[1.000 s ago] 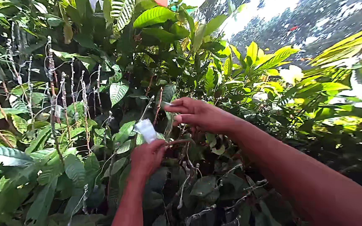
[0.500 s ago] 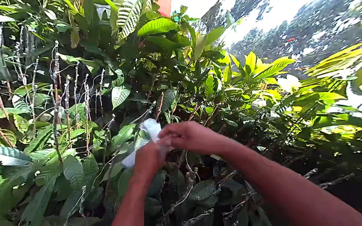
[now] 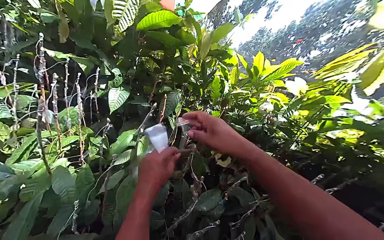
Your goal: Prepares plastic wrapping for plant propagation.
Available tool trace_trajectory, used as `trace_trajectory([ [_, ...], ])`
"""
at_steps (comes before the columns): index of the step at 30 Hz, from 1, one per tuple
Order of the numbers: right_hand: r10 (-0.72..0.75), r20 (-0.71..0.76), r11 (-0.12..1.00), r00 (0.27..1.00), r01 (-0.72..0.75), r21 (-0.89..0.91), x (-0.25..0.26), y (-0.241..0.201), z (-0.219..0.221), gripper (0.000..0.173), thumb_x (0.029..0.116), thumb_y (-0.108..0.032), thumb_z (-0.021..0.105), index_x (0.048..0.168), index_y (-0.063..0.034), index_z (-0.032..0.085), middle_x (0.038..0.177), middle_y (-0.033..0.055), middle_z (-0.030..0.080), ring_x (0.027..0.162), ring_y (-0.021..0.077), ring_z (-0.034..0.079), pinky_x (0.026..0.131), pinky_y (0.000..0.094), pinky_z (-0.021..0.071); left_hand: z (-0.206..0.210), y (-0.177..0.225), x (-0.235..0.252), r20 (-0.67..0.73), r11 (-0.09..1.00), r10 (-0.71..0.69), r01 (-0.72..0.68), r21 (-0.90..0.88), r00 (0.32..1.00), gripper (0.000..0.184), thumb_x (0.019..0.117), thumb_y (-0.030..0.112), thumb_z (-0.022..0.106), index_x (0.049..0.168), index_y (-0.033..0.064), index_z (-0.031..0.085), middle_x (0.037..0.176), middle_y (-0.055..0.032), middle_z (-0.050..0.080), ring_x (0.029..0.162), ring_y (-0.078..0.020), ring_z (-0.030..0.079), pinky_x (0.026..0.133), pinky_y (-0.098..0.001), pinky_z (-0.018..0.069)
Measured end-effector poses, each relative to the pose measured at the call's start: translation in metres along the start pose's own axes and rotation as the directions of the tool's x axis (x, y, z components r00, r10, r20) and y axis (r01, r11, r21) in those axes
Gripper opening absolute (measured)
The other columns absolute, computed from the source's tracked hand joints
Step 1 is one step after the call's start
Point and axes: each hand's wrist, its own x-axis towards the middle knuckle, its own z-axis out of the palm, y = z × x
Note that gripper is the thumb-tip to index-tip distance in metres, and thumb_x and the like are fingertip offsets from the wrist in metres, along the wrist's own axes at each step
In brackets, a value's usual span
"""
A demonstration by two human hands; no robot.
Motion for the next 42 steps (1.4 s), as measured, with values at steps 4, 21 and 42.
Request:
trace_trajectory([
  [4,-0.189,-0.154,0.945,0.970,0.137,-0.298,-0.024,-0.017,0.040,0.021,0.0970,-0.021,0.066,0.113,-0.0087,0.071,0.083,0.0076,0.072,0.073,0.0245,0.071,0.068,0.0453,0.0595,-0.011,-0.005,0.006,-0.092,1.000,-0.003,0.005,0.025,0.996,0.023,0.0972,0.031,0.063,0.106,0.0153,0.078,0.086,-0.0076,0.076,0.072,-0.0263,0.072,0.064,-0.0530,0.0576],
  [21,0.215,0.003,0.974,0.977,-0.214,0.072,-0.046,-0.037,0.018,0.037,0.1026,-0.025,0.063,0.135,-0.0080,0.058,0.084,0.0004,0.066,0.067,0.0089,0.066,0.065,0.0282,0.0597,-0.001,0.005,0.011,-0.080,0.998,0.023,-0.028,-0.062,0.997,0.024,0.0993,0.031,0.061,0.110,0.0188,0.078,0.090,-0.0085,0.075,0.075,-0.0268,0.072,0.066,-0.0533,0.0572],
  [42,-0.082,-0.256,0.989,0.963,0.046,-0.144,-0.076,-0.004,0.039,0.026,0.1001,-0.019,0.058,0.120,-0.0137,0.075,0.088,0.0029,0.074,0.065,0.0109,0.064,0.062,0.0300,0.0566,-0.002,0.013,0.018,-0.173,0.993,0.118,-0.119,0.007,0.978,0.026,0.0996,0.034,0.060,0.099,0.0156,0.078,0.089,-0.0075,0.075,0.076,-0.0253,0.073,0.064,-0.0497,0.0575],
])
